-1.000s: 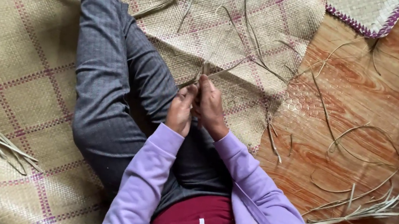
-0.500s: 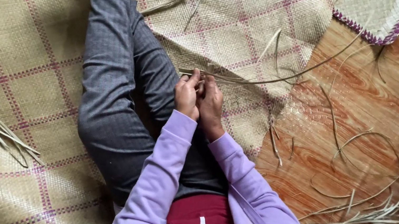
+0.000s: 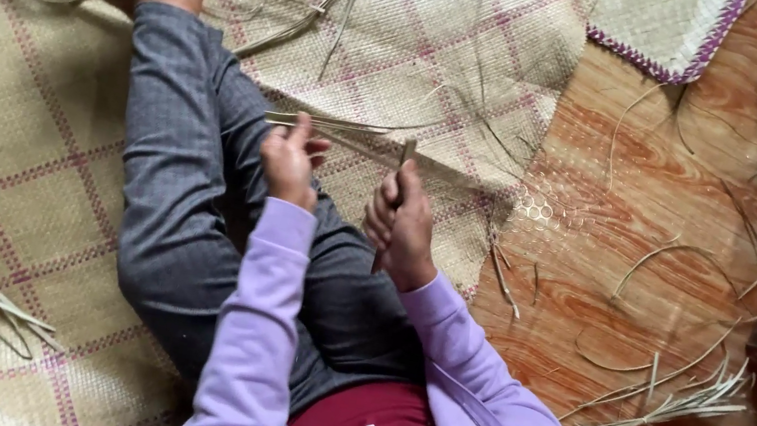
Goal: Weaving thin fiber strips into a mat using a small wooden tool while sitting on the floor.
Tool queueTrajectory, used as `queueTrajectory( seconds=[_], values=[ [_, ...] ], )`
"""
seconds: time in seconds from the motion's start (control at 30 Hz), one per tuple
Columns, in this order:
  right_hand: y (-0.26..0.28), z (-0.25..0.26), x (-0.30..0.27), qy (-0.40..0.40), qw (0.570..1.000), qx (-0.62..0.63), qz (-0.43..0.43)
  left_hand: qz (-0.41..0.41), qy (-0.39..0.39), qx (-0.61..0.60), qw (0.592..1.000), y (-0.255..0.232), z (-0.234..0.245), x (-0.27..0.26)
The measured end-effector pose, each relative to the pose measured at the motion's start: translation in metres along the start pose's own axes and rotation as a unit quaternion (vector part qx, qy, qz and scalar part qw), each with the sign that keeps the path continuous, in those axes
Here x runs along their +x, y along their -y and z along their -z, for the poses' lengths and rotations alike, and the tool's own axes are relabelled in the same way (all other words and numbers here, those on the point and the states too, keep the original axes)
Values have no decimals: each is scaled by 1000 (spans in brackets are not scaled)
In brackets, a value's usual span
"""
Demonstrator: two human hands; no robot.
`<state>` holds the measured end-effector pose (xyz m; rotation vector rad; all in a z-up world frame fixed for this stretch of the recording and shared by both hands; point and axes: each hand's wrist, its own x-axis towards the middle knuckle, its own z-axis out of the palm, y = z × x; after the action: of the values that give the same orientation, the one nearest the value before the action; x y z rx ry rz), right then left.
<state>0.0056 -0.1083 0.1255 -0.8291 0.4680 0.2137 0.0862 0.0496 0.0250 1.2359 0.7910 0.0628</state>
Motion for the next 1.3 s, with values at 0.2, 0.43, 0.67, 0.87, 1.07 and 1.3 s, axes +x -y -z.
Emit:
queueTrajectory(
  seconds=[0.2, 0.43, 0.67, 0.87, 1.07, 1.3],
  values=[
    [12, 15, -18, 74, 994, 76, -37, -50, -64, 14, 997, -56, 72, 57],
    [53, 38, -54, 218, 954, 200, -55, -49, -187, 88, 977, -184, 132, 29],
    [29, 25, -39, 231, 941, 227, -96, -183, -78, -313, 929, -206, 193, 63],
    [-24, -2, -8, 81, 987, 79, -115, -74, 234, -272, 931, 11, 104, -17],
    [-61, -1, -4, -1, 993, -43, -109, 39, 132, 39, 990, 42, 25, -81],
    [-63, -3, -4, -7, 992, -65, -106, -21, 89, -29, 995, 61, 19, -74]
  ],
)
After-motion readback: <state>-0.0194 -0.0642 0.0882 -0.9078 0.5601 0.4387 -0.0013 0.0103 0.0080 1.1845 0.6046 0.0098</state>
